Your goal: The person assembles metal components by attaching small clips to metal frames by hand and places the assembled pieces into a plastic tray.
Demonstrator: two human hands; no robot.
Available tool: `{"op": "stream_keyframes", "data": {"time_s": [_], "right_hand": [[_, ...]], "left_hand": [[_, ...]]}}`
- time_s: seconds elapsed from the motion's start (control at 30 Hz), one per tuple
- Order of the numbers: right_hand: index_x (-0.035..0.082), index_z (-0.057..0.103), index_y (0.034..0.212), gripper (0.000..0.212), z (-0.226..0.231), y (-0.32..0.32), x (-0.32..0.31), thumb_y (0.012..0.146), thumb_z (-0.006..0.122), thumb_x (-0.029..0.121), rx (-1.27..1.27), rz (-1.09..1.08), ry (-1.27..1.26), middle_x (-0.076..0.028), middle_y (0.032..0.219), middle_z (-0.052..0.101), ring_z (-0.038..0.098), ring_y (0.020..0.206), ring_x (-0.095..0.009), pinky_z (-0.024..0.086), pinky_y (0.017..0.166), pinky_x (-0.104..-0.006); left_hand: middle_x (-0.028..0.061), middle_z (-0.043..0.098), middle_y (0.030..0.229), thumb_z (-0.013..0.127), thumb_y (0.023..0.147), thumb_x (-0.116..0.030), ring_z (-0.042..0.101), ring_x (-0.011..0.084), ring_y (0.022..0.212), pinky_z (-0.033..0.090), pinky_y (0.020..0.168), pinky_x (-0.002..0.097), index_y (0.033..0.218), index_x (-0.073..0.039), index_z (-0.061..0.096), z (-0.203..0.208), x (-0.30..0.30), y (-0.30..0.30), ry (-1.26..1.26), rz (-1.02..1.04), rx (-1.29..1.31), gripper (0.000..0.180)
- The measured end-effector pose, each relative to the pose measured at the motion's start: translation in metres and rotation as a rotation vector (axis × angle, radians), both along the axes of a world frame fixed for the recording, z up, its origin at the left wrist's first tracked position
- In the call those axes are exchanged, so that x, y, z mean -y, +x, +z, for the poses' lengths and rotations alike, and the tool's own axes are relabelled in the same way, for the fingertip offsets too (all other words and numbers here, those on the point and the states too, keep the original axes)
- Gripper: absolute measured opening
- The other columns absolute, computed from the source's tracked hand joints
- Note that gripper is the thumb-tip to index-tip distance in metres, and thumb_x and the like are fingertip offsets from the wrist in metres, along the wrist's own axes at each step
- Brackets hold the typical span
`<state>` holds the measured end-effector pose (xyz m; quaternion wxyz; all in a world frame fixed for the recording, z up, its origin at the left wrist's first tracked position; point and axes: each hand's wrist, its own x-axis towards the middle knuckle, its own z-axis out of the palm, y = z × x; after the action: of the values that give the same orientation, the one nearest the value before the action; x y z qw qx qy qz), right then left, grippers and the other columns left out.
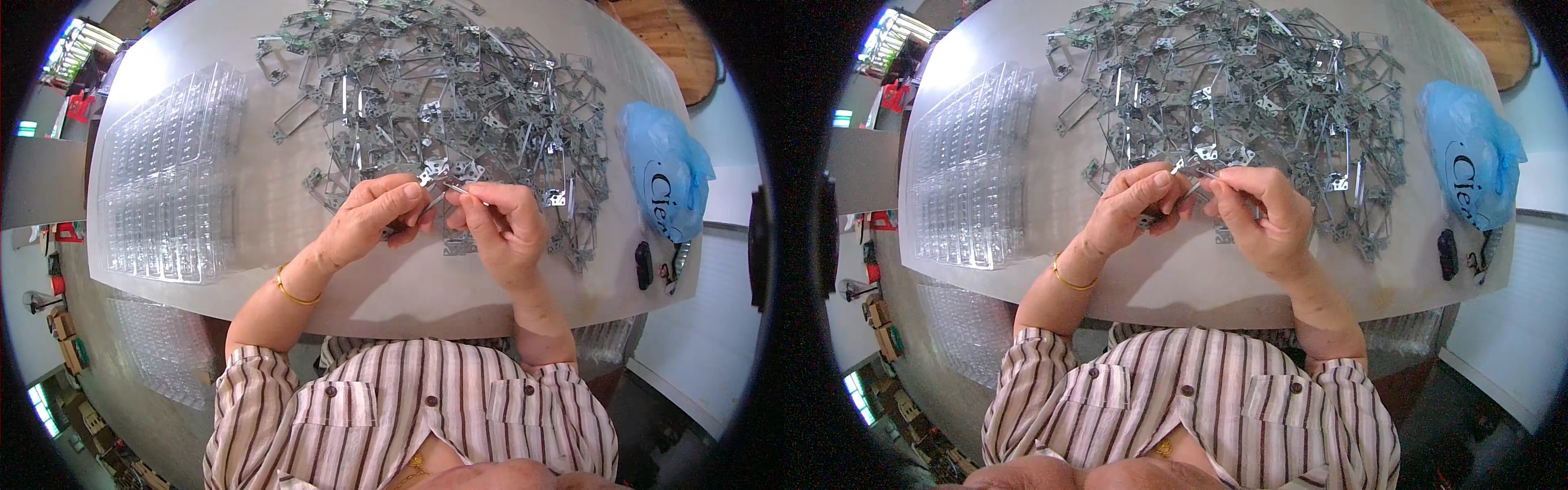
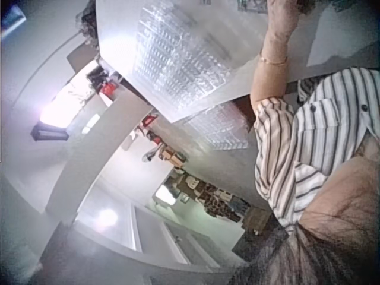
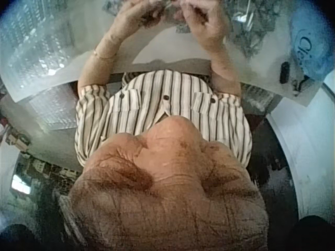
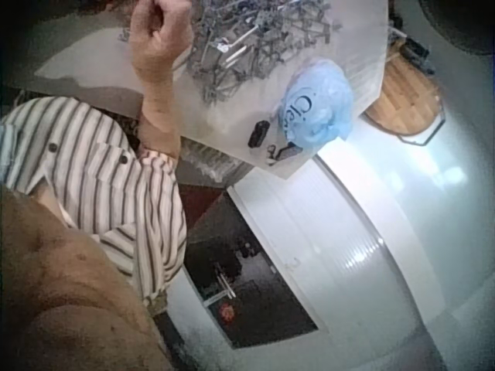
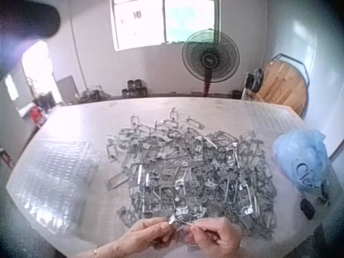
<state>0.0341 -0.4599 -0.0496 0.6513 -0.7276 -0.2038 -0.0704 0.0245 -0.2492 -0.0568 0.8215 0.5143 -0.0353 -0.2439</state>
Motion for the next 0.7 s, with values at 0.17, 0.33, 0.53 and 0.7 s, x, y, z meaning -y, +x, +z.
{"op": "stream_keyframes", "data": {"time_s": [0.17, 0.33, 0.53, 0.7], "right_hand": [[0.002, 0.059, 0.098, 0.013, 0.001, 0.005, -0.002, 0.091, 0.071, 0.002, 0.314, -0.077, -0.296, -0.008, 0.082, 0.072, 0.069, 0.064, -0.011, 0.055, 0.054, -0.0265], [0.001, 0.059, 0.099, 0.008, 0.008, -0.002, -0.002, 0.098, 0.063, 0.008, -0.393, 0.093, -0.161, -0.004, 0.072, 0.067, 0.063, 0.055, -0.009, 0.048, 0.047, -0.0257], [0.004, 0.059, 0.101, 0.014, 0.019, 0.005, 0.004, 0.101, 0.057, 0.017, -0.756, 0.282, 0.139, -0.004, 0.068, 0.064, 0.053, 0.048, -0.008, 0.041, 0.042, -0.0220], [0.004, 0.060, 0.100, 0.009, 0.020, 0.010, 0.019, 0.100, 0.059, 0.012, -0.670, 0.275, -0.020, -0.002, 0.071, 0.063, 0.053, 0.052, -0.007, 0.041, 0.045, -0.0212]], "left_hand": [[0.0091, 0.058, 0.082, 0.048, 0.106, -0.037, 0.044, 0.0112, 0.059, 0.034, 0.053, 0.0240, 0.079, -0.006, 0.052, 0.003, 0.001, -0.004, 0.140, 0.018, 0.119, 0.042], [0.0029, 0.051, 0.078, 0.050, 0.106, -0.031, 0.043, 0.0117, 0.062, 0.035, 0.057, 0.0264, 0.084, -0.003, 0.057, -0.002, -0.001, -0.001, 0.418, -0.003, 0.374, 0.037], [0.0011, 0.048, 0.081, 0.052, 0.106, -0.026, 0.044, 0.0123, 0.074, 0.036, 0.063, 0.0300, 0.087, -0.001, 0.059, -0.002, 0.001, -0.001, 0.600, 0.021, 0.696, 0.033], [-0.0001, 0.052, 0.077, 0.051, 0.106, -0.035, 0.043, 0.0085, 0.064, 0.036, 0.058, 0.0256, 0.087, -0.003, 0.061, 0.002, -0.002, -0.002, 0.354, 0.007, 0.176, 0.039]]}}
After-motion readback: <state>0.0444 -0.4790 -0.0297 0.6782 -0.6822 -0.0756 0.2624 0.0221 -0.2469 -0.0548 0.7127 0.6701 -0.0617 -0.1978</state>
